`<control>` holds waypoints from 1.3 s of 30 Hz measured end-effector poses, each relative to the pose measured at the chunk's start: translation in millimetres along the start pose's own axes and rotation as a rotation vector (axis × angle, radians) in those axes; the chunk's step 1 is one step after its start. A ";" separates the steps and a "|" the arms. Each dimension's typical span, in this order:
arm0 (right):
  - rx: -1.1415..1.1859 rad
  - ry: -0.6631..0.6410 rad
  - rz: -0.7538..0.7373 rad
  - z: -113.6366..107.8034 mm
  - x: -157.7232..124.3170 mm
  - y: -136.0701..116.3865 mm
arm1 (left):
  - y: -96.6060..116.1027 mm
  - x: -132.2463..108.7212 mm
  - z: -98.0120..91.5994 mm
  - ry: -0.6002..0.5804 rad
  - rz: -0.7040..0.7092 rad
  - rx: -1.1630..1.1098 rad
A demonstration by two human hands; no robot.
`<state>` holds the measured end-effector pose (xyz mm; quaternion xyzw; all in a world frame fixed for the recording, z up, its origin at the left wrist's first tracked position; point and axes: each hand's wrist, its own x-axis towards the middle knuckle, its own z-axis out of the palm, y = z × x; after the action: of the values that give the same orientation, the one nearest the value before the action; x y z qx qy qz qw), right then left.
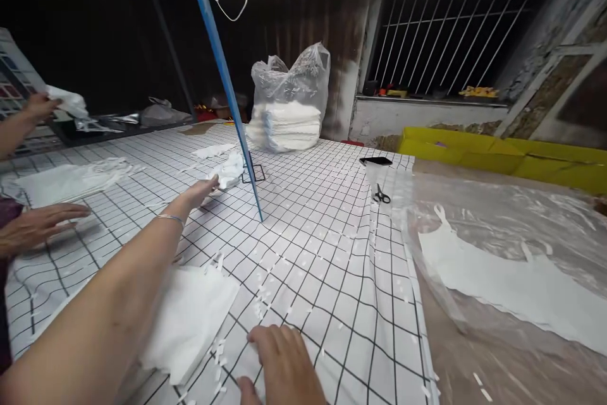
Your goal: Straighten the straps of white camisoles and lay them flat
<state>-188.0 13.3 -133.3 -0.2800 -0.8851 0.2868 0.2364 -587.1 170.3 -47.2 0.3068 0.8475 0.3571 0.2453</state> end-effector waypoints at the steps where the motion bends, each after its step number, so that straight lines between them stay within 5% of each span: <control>1: 0.013 -0.007 -0.031 -0.2 -0.9 3.5 | 8.0 -4.9 -5.9 -0.014 0.045 -0.097; 5: 0.073 -0.043 -0.082 -2.0 -2.5 9.3 | 54.8 -51.9 -44.6 -0.082 0.282 -0.592; 11: 0.433 -0.025 0.149 -16.3 8.9 0.1 | 131.6 -192.3 -92.6 -0.348 0.629 -0.854; 15: 0.825 0.328 0.297 -67.5 6.3 -6.2 | 152.4 -292.8 -85.0 -0.428 0.721 -0.925; 17: 0.890 0.429 0.276 -106.4 -13.4 -19.1 | 151.7 -336.6 -72.5 -0.485 0.705 -0.929; 20: 0.977 0.348 0.215 -160.5 -65.2 -47.9 | 141.3 -385.7 -49.3 -0.626 0.636 -0.957; 22: 1.001 0.358 0.249 -185.3 -105.3 -62.7 | 129.3 -402.4 -29.9 -0.711 0.565 -0.981; 24: 0.985 0.502 0.299 -198.9 -141.9 -65.2 | 113.0 -405.2 -4.1 -0.745 0.470 -0.949; 27: 0.869 0.691 0.422 -201.0 -183.7 -44.3 | 79.8 -396.7 46.8 -0.695 0.286 -0.658; 30: 0.771 0.672 0.655 -190.0 -210.2 -12.3 | 43.6 -402.2 96.7 -0.463 0.264 -0.206; 33: 0.789 0.623 0.794 -181.9 -224.8 6.9 | 20.6 -438.0 131.8 -0.423 0.414 -0.003; 39: 0.857 0.632 0.706 -189.6 -229.2 6.0 | 14.6 -531.1 192.7 -0.471 0.809 0.330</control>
<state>91.6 -56.2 -59.0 -0.5064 -0.4338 0.5796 0.4685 -92.6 -103.2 -52.2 0.7182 0.6273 0.2057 0.2200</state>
